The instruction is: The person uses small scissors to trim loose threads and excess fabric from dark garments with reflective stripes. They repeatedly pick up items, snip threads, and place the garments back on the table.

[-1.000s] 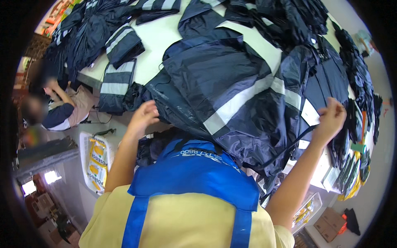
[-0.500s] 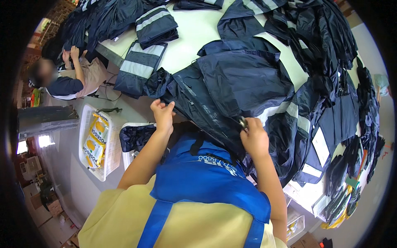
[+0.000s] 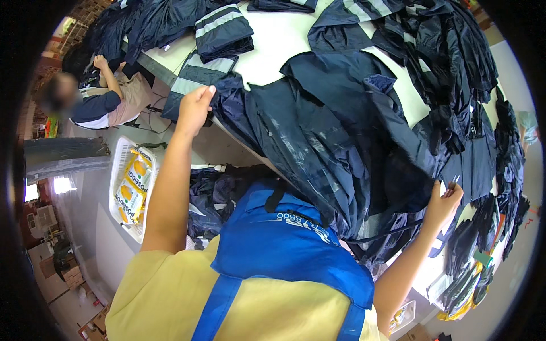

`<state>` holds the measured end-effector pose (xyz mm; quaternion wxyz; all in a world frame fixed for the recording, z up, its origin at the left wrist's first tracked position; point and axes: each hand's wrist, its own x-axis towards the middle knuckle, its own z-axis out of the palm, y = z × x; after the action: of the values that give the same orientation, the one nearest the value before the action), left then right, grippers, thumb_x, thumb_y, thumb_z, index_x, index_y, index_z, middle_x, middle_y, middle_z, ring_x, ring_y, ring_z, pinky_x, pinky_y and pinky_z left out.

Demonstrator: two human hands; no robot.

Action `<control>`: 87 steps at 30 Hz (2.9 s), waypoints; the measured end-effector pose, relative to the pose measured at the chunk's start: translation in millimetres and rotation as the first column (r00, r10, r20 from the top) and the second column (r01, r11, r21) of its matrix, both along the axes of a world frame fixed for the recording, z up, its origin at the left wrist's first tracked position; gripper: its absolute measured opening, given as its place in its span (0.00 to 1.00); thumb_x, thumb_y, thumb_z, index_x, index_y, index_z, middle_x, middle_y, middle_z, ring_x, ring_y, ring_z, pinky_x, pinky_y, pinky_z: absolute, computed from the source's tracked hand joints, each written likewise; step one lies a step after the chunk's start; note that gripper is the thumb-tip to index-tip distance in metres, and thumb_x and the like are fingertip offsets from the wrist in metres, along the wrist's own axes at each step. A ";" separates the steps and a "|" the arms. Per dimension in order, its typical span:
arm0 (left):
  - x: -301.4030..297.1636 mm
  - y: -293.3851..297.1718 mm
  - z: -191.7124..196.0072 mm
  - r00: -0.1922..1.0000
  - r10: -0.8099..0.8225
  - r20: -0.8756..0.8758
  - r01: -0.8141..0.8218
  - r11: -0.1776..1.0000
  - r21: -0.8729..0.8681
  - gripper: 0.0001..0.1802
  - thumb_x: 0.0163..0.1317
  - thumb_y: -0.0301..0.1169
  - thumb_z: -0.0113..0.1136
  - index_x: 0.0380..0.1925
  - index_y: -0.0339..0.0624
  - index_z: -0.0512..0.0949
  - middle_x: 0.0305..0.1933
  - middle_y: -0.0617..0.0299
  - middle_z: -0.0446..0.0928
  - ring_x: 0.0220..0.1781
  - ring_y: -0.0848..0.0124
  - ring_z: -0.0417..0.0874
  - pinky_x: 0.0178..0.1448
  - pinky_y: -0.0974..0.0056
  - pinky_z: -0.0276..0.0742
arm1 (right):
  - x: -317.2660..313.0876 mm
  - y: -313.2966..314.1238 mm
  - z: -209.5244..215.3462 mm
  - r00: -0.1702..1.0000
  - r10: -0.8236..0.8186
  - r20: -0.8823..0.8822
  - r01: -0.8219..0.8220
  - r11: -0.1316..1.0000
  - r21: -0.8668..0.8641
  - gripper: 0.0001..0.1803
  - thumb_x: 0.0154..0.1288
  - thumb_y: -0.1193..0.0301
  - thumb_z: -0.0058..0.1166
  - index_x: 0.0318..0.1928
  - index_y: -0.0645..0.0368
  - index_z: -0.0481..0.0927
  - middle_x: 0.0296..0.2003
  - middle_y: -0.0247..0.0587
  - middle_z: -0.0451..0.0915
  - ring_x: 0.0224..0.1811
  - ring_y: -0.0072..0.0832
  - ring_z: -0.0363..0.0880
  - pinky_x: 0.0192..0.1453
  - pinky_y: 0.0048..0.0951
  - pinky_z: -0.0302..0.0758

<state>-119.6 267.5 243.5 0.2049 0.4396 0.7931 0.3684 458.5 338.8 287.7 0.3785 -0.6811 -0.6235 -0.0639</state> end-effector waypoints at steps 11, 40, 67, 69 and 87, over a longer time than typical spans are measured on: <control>63.1 61.1 164.0 0.837 -0.504 -0.213 0.531 0.842 0.096 0.16 0.69 0.33 0.48 0.51 0.39 0.74 0.48 0.60 0.78 0.51 0.74 0.75 0.58 0.70 0.67 | -252.3 -65.6 0.9 0.611 0.693 -0.383 -0.789 0.488 -0.374 0.26 0.49 0.68 0.66 0.50 0.60 0.73 0.42 0.52 0.79 0.43 0.50 0.79 0.44 0.41 0.78; 202.1 5.7 -55.3 0.058 -0.080 0.995 0.024 0.997 0.079 0.13 0.66 0.25 0.48 0.51 0.45 0.71 0.52 0.61 0.77 0.52 0.67 0.78 0.54 0.58 0.76 | 9.9 59.8 -9.1 0.419 -0.088 -0.904 -0.118 0.982 -0.150 0.06 0.64 0.69 0.57 0.40 0.53 0.75 0.21 0.23 0.68 0.15 0.11 0.60 0.16 0.15 0.58; 135.3 -41.3 -31.6 -0.068 -0.147 0.987 -0.036 0.989 0.145 0.22 0.63 0.27 0.49 0.59 0.39 0.67 0.62 0.55 0.71 0.65 0.57 0.69 0.66 0.48 0.65 | 110.3 47.4 21.6 0.551 -0.180 -0.815 0.056 0.982 -0.179 0.09 0.63 0.71 0.57 0.42 0.56 0.74 0.21 0.25 0.66 0.18 0.12 0.61 0.19 0.17 0.57; 139.5 -39.6 -19.6 -0.301 -0.147 0.942 0.005 0.988 0.156 0.24 0.61 0.28 0.47 0.59 0.38 0.67 0.63 0.54 0.71 0.65 0.56 0.69 0.68 0.48 0.62 | 111.0 41.3 8.7 0.826 -0.240 -0.510 0.262 0.965 -0.030 0.16 0.62 0.70 0.58 0.48 0.62 0.74 0.31 0.31 0.73 0.21 0.12 0.65 0.20 0.16 0.61; 170.5 -41.5 -5.8 -0.536 -0.152 0.830 -0.021 0.986 0.167 0.32 0.51 0.29 0.48 0.60 0.33 0.67 0.63 0.51 0.71 0.67 0.57 0.68 0.74 0.53 0.54 | -198.2 -55.6 21.3 0.403 0.278 -0.872 -0.848 0.471 -0.242 0.05 0.58 0.78 0.59 0.34 0.64 0.77 0.29 0.34 0.75 0.26 0.23 0.74 0.30 0.23 0.71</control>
<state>50.9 226.0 237.6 0.7944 -0.0470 0.1527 0.5860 260.3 283.2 309.0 0.3181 -0.4452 -0.5967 0.5870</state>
